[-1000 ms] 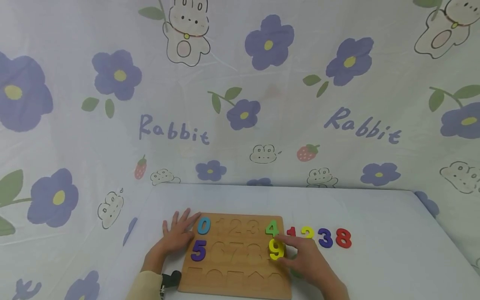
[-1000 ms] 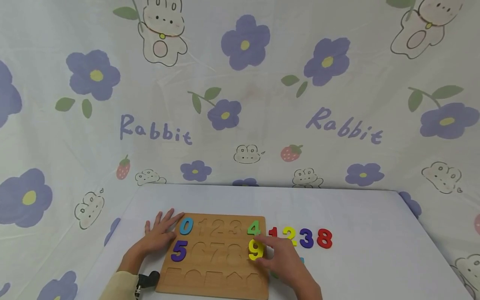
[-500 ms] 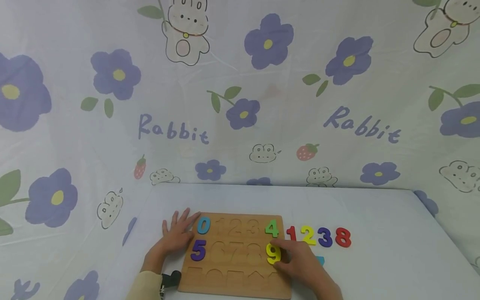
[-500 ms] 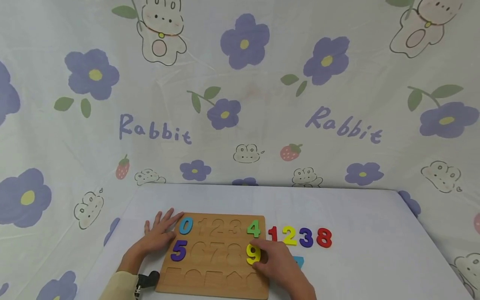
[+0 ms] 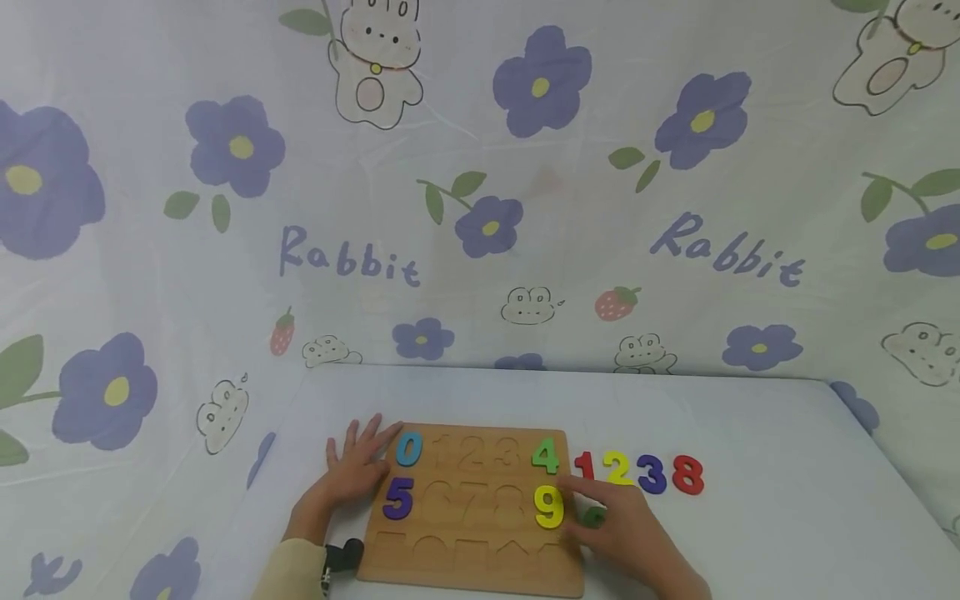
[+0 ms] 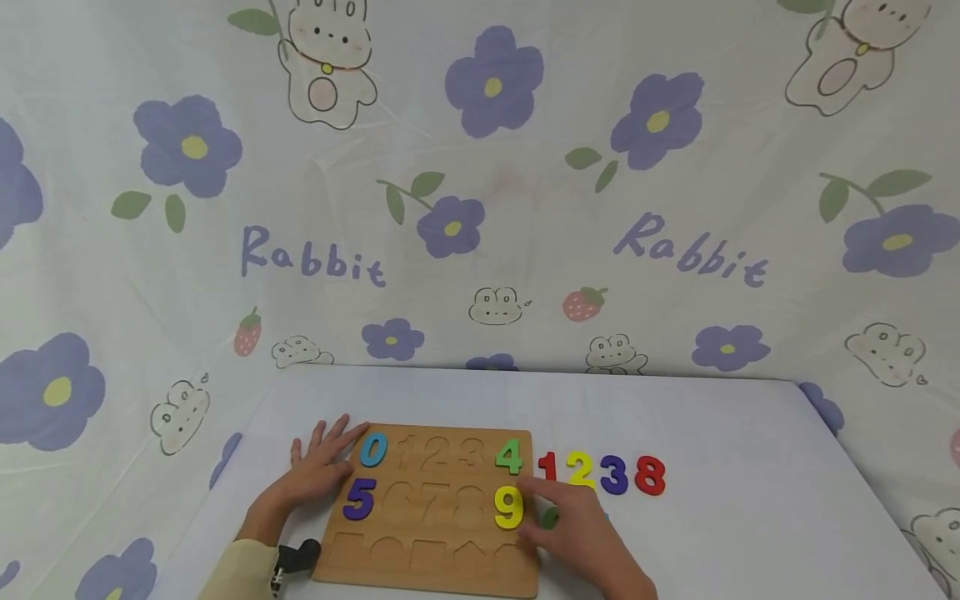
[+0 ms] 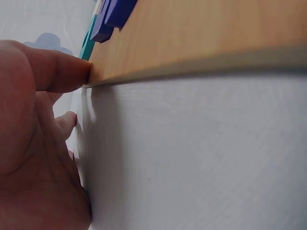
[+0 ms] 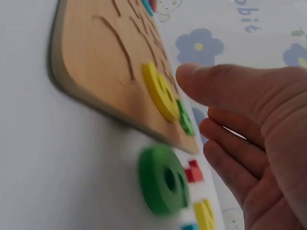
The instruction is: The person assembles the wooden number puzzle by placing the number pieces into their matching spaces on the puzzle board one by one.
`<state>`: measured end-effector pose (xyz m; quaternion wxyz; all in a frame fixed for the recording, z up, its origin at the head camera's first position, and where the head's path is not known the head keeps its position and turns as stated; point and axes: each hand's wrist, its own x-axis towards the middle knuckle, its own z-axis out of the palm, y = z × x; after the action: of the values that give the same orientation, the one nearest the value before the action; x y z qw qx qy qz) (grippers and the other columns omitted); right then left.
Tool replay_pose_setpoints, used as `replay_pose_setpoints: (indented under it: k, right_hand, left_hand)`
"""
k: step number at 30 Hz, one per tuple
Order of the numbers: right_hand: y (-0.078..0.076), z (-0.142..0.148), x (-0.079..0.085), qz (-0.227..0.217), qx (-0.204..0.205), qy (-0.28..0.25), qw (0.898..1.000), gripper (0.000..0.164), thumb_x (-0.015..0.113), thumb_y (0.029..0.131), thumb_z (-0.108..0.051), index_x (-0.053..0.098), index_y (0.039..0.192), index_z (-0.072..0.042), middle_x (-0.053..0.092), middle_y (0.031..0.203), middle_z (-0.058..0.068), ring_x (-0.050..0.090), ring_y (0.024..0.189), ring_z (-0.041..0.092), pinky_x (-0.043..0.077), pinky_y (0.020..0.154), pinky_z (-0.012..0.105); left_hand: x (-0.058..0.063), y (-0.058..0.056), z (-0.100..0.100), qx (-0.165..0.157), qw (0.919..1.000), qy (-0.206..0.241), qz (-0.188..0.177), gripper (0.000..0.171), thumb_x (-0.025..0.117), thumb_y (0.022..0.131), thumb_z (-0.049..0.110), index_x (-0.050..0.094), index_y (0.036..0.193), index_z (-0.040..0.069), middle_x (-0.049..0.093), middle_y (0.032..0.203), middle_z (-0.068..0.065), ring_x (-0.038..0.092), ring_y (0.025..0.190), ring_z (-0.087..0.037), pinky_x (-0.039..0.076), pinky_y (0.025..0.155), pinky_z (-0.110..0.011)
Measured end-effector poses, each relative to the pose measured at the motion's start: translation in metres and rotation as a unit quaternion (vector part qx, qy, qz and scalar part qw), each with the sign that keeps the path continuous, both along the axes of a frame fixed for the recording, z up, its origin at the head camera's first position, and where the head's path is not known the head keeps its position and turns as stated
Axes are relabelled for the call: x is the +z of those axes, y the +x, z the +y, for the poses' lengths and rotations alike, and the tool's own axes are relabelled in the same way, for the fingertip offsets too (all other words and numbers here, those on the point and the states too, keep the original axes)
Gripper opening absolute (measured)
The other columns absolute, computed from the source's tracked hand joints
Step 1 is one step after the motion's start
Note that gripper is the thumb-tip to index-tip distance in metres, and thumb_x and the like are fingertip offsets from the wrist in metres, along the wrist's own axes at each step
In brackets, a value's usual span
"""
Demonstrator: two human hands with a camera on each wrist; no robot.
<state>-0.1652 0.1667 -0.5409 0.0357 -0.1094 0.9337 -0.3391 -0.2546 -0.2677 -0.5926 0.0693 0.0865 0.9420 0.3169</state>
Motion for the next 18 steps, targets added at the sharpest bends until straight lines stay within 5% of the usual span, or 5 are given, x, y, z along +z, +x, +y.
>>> replay_pose_setpoints:
  k: [8, 18]
  right_hand:
    - [0.008, 0.041, 0.013, 0.001, -0.009, 0.010, 1.000, 0.064, 0.097, 0.083, -0.033, 0.075, 0.143, -0.027, 0.079, 0.134, -0.007, 0.074, 0.127, 0.027, 0.062, 0.104, 0.055]
    - [0.019, 0.088, 0.015, -0.060, -0.028, 0.043, 0.997, 0.068, 0.095, 0.083, -0.040, 0.073, 0.145, -0.024, 0.076, 0.141, 0.004, 0.068, 0.135, 0.040, 0.059, 0.104, 0.065]
  left_hand:
    - [-0.004, -0.004, 0.000, -0.001, 0.9999, -0.010, -0.004, 0.070, 0.053, 0.101, 0.017, 0.042, 0.170, 0.022, 0.014, 0.183, -0.022, -0.010, 0.167, -0.056, -0.020, 0.122, -0.082]
    - [-0.008, -0.005, -0.002, -0.001, 1.0000, -0.004, 0.001, 0.070, 0.054, 0.100, 0.016, 0.044, 0.169, 0.021, 0.016, 0.183, -0.023, -0.008, 0.167, -0.058, -0.019, 0.121, -0.084]
